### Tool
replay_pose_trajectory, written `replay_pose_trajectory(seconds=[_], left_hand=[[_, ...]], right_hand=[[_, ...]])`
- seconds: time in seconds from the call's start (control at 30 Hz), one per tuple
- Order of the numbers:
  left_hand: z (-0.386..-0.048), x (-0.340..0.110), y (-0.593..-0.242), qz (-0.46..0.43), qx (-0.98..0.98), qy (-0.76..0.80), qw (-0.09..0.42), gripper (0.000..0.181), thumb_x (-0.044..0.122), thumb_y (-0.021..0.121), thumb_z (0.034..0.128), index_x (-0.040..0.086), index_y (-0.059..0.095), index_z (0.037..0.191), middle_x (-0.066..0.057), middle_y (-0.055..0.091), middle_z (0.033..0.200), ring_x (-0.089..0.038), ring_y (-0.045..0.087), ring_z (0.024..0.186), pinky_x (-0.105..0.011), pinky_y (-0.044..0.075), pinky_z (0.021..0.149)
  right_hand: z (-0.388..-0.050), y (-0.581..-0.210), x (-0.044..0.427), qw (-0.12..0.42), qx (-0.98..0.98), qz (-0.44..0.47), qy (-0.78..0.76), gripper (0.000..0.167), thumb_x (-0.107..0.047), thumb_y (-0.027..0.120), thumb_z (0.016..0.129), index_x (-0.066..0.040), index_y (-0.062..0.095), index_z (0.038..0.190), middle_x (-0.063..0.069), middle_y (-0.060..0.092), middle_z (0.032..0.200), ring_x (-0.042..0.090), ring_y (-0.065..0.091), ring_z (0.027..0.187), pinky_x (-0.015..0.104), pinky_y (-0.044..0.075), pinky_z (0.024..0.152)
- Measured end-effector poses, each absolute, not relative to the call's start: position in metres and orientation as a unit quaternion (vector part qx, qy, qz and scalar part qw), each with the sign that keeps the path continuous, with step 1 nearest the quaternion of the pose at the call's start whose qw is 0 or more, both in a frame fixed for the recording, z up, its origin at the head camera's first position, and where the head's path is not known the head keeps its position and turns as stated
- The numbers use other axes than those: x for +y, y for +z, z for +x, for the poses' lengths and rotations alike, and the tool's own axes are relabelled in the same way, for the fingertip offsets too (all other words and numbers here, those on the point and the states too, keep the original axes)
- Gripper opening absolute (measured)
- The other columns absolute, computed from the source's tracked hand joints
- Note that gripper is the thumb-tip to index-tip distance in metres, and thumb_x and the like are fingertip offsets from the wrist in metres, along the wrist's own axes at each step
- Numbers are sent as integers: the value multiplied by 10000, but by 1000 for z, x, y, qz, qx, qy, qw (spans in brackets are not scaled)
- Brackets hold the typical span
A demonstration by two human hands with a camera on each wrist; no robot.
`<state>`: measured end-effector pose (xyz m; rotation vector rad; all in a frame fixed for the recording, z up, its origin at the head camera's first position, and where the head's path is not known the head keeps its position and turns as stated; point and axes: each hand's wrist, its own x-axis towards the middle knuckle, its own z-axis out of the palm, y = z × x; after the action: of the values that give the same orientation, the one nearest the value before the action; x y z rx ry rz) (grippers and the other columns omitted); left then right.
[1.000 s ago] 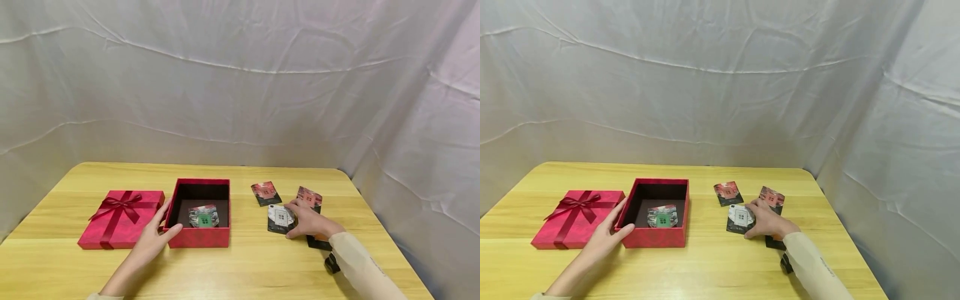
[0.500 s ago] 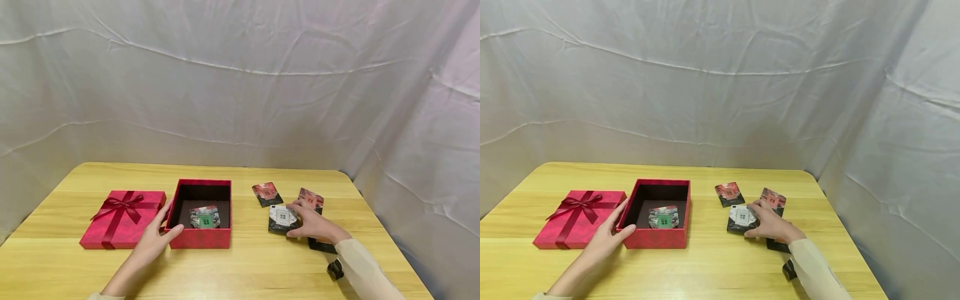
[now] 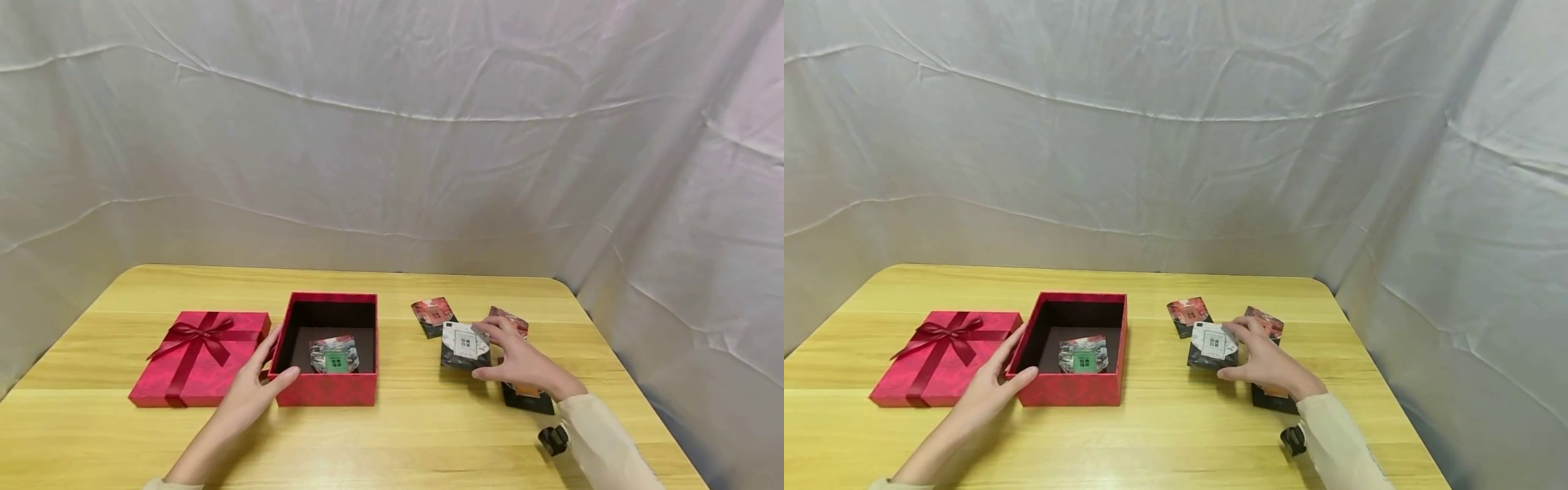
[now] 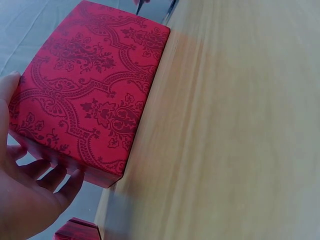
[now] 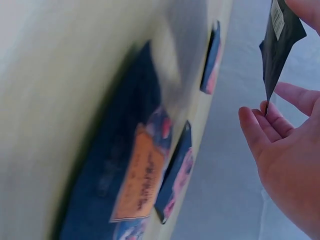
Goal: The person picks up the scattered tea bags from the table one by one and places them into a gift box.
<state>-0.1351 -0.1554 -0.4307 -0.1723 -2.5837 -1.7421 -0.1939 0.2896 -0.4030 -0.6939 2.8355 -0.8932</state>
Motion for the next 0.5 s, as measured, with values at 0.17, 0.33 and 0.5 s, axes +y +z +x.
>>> replay_pose_trajectory(seconds=[0.17,0.33,0.5], left_hand=[[-135,-155,-430,-53,-831,-554,10,761,242,643,932,174,213,1556,-231,350,1481,-441,468,1219,-514,449,918],[-135,-155,-429,-52,-831,-554,6,763,254,641,935,193,207,1558,-226,347,1485,-432,469,1220,-513,448,923],[-135,-156,-430,-52,-830,-556,5,765,256,643,935,211,204,1559,-222,339,1490,-423,470,1223,-498,456,917]], right_hand=[[-194,-399,284,29,922,-244,-299,814,-281,816,772,23,429,1421,218,342,1364,407,449,1190,562,429,929],[-193,-394,277,20,913,-250,-320,819,-269,817,774,6,419,1434,180,344,1373,404,469,1195,553,414,957],[-193,-388,270,13,912,-248,-327,818,-290,810,776,-27,417,1443,190,331,1406,435,480,1191,591,409,942]])
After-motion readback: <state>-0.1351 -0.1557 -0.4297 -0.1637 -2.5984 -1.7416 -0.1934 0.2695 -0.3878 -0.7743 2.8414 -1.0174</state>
